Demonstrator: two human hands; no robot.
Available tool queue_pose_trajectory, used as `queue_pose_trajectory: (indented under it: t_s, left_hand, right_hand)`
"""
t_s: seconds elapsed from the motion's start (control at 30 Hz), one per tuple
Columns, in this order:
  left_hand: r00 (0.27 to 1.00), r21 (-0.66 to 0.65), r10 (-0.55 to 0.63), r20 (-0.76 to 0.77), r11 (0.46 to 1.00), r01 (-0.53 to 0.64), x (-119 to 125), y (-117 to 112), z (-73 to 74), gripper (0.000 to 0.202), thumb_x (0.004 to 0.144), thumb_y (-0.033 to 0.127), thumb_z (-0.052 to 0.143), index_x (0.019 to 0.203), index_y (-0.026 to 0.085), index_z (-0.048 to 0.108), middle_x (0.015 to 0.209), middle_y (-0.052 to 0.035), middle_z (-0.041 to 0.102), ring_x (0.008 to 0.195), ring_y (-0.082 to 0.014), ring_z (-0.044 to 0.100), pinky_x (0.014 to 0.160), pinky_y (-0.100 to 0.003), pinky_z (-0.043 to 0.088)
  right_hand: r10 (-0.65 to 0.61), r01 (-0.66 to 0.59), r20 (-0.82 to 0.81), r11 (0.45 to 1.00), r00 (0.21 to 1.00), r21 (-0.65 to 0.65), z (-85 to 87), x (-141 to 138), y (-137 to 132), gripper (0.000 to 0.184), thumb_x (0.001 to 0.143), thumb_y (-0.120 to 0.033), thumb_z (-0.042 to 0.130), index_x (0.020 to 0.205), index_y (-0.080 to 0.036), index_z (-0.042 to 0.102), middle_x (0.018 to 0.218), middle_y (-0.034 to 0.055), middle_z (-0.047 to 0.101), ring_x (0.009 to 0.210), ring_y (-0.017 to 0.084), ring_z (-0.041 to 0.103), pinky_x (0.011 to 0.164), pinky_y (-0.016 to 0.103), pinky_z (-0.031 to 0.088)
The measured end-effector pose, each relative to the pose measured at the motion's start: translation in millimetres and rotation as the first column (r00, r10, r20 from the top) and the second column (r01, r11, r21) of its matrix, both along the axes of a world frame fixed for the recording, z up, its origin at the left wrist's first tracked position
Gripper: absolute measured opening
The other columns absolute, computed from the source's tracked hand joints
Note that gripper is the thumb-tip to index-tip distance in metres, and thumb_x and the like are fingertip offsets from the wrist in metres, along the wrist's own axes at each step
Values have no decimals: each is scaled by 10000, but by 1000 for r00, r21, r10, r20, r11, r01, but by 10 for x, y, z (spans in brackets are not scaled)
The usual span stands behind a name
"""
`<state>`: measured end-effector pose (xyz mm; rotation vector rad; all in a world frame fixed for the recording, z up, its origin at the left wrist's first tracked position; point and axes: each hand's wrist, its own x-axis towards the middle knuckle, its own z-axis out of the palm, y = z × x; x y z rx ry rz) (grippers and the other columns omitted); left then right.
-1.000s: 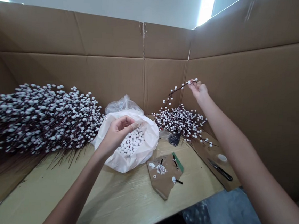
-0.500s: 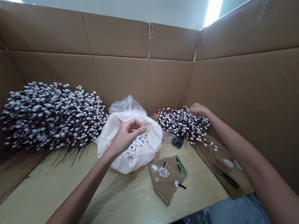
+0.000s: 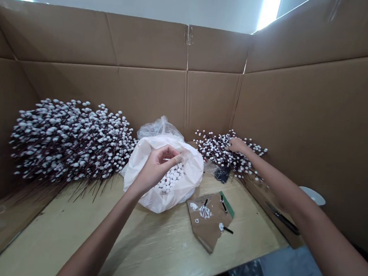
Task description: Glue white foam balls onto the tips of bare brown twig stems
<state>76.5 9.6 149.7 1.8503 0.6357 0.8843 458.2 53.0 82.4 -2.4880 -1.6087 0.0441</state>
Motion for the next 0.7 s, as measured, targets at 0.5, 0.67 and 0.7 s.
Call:
queue_pose_trajectory:
  t_s: [0.5,0.67,0.7]
  left_hand:
    - [996,30,-12,83,999,10,-93,14,92,186,762,295,676,730,158,555,712,25,534,663,-91,493,619,-214,387]
    - [999,84,4,32,996,-6,-103,-5,108,192,790,326,645,754,160,556,740,5,558,684,-116,533,621,-235,422]
    - [1000,125,29,11,992,-30,-102,-13,107,187,801,328,631,763,160,557,756,-4,570,694,-126,546,628,-246,435]
  right_hand:
    - [97,-34,-442,989,892,147,688,270,-406,355,807,-359,669,545,-165,528,421,-19,454,404,84,407,457,233,344]
    - [222,-155,-589,974,777,162,931,80,-617,333,865,-434,574,673,-162,563,631,51,610,511,99,519,451,215,370]
    - [253,-193,-614,967,748,164,985,-10,-658,313,858,-447,581,717,-167,568,707,65,649,568,109,562,480,213,404]
